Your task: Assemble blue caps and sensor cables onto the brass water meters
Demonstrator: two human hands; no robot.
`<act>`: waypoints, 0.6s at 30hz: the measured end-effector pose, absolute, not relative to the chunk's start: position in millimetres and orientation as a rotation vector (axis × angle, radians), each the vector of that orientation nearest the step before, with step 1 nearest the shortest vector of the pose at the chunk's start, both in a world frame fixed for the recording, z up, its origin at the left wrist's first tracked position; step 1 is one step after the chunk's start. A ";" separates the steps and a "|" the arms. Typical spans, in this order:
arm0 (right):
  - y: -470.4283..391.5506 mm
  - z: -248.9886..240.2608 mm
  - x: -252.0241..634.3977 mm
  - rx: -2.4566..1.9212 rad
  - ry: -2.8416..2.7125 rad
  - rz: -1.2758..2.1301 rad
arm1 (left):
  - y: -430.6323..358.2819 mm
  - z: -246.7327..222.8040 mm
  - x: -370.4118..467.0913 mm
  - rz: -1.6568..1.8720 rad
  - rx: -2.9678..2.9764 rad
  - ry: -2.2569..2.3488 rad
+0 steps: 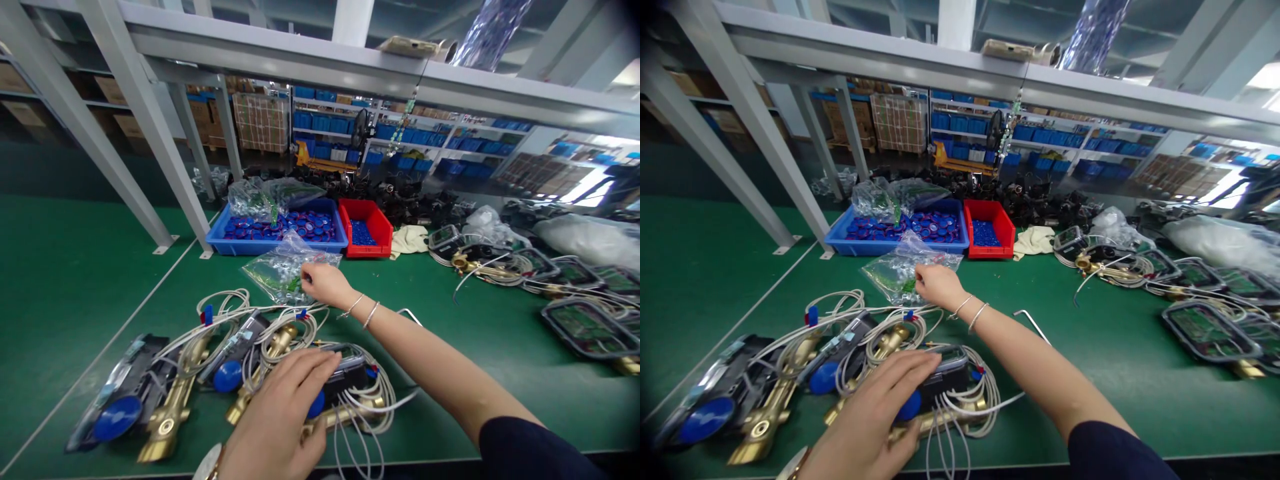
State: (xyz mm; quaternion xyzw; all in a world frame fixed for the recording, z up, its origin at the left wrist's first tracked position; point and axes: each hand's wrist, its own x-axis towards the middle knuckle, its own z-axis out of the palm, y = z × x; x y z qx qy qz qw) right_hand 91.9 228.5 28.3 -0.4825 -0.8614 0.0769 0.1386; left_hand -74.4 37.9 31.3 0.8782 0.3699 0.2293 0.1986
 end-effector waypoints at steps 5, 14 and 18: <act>166.0 74.2 102.8 -1.194 -2.479 0.219 | 37.6 46.1 -76.2 1.232 2.575 1.248; 77.7 88.7 173.7 -1.174 -2.272 0.502 | 34.8 56.2 -79.3 1.100 2.537 1.474; 78.3 66.7 207.8 -1.552 -2.122 0.204 | 29.3 54.6 -68.4 1.064 2.524 1.588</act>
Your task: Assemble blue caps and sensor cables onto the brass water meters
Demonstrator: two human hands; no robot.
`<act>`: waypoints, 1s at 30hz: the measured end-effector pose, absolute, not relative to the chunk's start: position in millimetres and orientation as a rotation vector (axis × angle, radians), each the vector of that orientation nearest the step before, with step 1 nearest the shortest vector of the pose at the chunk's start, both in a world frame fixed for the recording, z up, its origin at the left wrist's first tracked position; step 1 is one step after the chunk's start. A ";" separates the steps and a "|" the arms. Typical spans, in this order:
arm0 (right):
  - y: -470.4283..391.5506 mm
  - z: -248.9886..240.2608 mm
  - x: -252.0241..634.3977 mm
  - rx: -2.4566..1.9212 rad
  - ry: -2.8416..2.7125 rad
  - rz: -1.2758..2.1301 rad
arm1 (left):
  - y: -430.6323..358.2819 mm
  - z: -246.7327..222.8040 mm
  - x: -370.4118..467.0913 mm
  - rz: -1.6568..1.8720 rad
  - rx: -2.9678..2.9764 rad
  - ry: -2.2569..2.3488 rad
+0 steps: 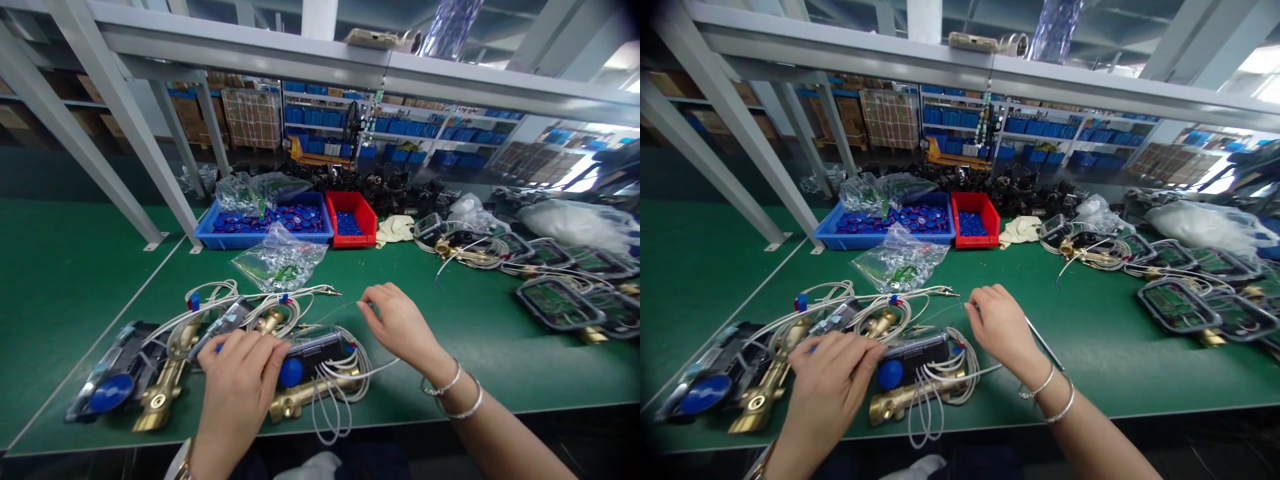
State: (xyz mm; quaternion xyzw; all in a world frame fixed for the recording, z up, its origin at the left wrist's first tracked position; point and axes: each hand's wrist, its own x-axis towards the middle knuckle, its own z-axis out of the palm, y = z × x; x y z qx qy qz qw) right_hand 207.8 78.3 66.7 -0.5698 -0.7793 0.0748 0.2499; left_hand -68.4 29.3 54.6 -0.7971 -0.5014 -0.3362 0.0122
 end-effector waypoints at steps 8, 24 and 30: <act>42.3 78.5 173.9 -1.083 -2.090 0.884 | 19.8 62.4 -19.1 -1.043 -2.586 -1.610; 119.4 54.2 195.2 -1.038 -2.052 1.088 | 16.0 49.6 -27.0 -0.988 -2.474 -1.809; 124.5 46.4 179.8 -1.005 -2.227 0.920 | 14.2 41.1 -20.0 -0.963 -2.489 -1.813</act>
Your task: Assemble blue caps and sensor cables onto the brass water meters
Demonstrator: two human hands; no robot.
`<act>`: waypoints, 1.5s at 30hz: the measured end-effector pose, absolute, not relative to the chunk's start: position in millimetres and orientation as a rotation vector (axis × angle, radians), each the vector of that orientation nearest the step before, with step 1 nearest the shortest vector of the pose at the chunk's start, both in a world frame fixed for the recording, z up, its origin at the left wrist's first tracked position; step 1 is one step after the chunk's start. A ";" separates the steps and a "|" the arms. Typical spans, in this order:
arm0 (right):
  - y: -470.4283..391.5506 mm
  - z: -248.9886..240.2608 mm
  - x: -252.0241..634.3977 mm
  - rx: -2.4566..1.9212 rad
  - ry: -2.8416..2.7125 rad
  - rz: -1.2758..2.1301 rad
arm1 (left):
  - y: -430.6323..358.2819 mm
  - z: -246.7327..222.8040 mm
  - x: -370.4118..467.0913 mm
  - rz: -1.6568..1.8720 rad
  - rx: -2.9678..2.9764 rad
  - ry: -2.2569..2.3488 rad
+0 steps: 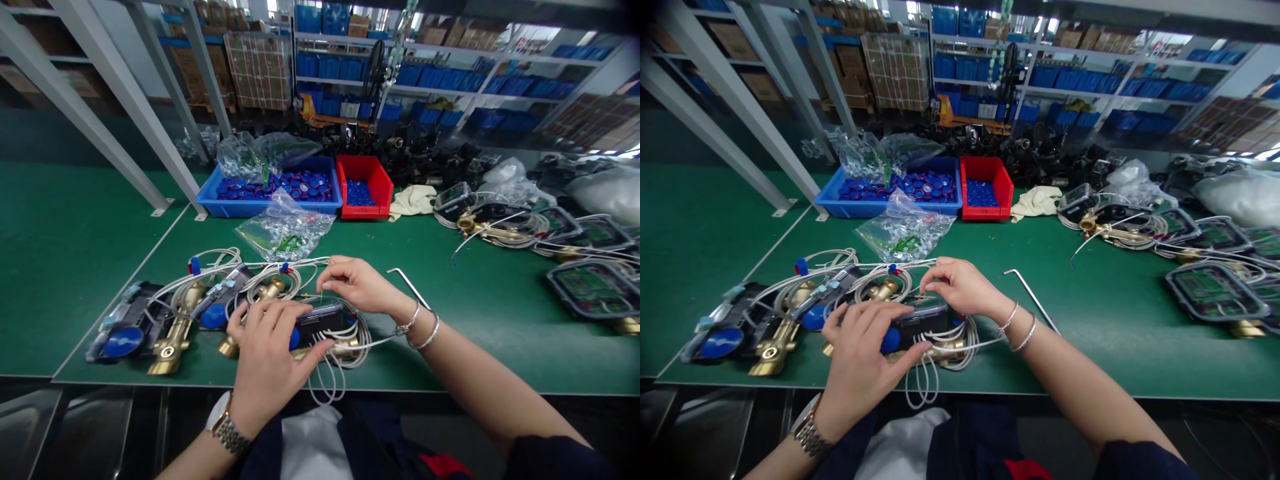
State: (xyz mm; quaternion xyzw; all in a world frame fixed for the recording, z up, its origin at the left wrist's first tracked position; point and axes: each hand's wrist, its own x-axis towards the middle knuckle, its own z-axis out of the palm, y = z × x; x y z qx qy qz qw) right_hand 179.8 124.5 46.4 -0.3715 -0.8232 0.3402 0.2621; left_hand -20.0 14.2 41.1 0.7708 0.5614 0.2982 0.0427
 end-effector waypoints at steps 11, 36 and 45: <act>118.6 60.2 182.8 -0.817 -2.484 0.811 | 18.7 38.4 -22.3 0.926 2.359 1.687; 103.2 72.0 217.8 -1.074 -2.400 0.673 | 31.5 52.4 -25.5 0.836 2.690 1.152; 52.9 69.6 217.1 -0.945 -1.401 1.534 | 2.0 61.7 -21.4 1.023 2.200 1.157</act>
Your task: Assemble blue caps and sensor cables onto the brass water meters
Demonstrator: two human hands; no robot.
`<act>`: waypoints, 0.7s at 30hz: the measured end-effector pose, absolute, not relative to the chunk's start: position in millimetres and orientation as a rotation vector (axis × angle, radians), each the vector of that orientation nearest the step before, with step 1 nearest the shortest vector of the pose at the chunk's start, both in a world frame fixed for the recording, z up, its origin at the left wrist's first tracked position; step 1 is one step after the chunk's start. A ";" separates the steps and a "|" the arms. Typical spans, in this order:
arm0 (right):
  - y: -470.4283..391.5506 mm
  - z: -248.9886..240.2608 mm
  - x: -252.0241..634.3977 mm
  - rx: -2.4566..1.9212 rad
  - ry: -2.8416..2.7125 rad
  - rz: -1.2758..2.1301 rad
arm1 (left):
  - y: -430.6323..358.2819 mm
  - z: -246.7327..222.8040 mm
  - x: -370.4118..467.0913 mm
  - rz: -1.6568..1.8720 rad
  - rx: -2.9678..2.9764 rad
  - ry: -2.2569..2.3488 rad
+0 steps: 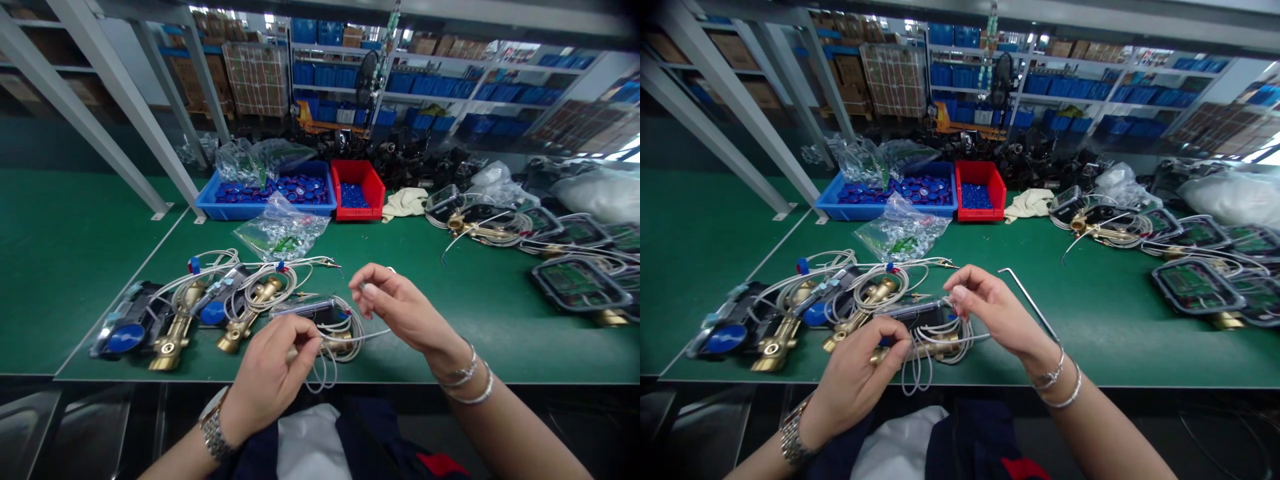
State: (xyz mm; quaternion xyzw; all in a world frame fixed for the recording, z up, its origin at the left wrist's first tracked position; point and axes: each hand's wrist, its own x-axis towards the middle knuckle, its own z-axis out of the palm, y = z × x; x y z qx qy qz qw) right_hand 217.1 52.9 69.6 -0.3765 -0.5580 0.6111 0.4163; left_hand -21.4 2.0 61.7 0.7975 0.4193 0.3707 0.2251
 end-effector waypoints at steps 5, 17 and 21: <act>30.2 55.9 214.5 -0.870 -1.184 1.627 | 3.4 62.2 -13.6 1.121 2.127 1.241; 20.5 41.6 192.2 -0.762 -0.802 1.846 | 6.1 56.6 -6.5 1.315 2.160 1.352; 18.8 42.4 184.9 -0.741 -0.816 1.885 | 5.6 56.8 -6.7 1.338 2.225 1.351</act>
